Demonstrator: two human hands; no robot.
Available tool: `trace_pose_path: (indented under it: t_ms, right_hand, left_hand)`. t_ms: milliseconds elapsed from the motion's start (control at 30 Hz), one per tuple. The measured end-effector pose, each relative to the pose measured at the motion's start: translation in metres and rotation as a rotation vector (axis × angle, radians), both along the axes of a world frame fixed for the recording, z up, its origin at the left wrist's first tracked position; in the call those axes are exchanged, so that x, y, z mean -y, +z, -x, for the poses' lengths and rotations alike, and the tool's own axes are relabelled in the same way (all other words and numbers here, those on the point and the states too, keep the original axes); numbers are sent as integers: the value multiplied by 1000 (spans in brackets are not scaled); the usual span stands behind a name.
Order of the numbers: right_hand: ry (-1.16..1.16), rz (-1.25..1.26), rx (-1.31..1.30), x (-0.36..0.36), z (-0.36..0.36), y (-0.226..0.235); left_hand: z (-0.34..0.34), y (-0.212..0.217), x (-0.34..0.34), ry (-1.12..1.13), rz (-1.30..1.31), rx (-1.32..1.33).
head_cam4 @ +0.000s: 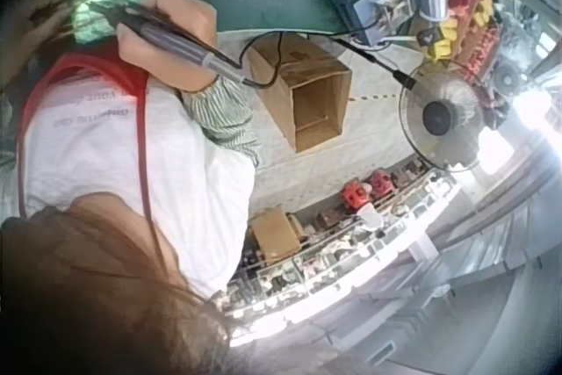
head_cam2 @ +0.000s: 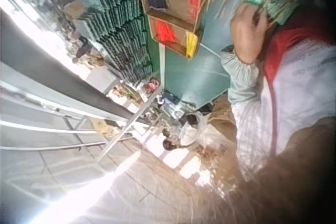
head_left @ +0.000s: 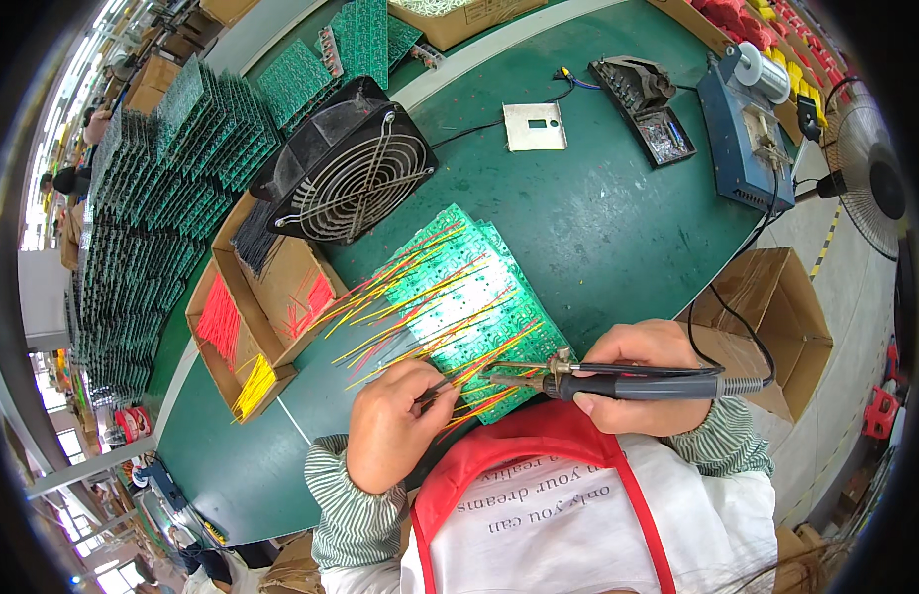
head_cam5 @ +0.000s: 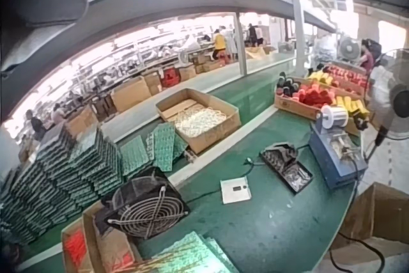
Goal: The person solders multiple colored wires onto a series of printed circuit boards using a soldering iron and solder wire.
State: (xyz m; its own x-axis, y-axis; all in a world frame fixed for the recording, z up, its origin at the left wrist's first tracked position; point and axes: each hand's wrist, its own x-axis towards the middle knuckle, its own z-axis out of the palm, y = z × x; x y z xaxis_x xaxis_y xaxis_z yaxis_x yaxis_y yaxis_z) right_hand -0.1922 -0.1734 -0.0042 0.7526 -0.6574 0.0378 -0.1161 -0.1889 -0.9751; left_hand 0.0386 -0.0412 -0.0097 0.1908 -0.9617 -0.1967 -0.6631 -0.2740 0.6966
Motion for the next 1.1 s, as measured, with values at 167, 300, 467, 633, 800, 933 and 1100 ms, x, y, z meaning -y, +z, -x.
trace_pose_path:
  t_ms: [167,300,467,633,800,933,1100]
  right_hand:
    - [-34,11,-6,-1,9,-1]
    - [-49,38,-17,0,15,-3]
    - [-55,30,-25,1,15,0]
    - [-60,22,-20,2,13,-4]
    - [-54,-22,-22,2,11,-6]
    - [-54,10,-12,4,11,-4]
    - [-71,51,-9,4,15,-3]
  left_hand:
    - [-14,12,-6,168,225,355]
    - [2,23,-1,164,216,360]
    - [18,0,10,-11,179,132]
    - [18,-6,16,-52,96,117]
    - [16,-10,16,-60,146,109]
    - [17,-7,18,-58,97,109]
    - [17,-4,17,-58,87,106]
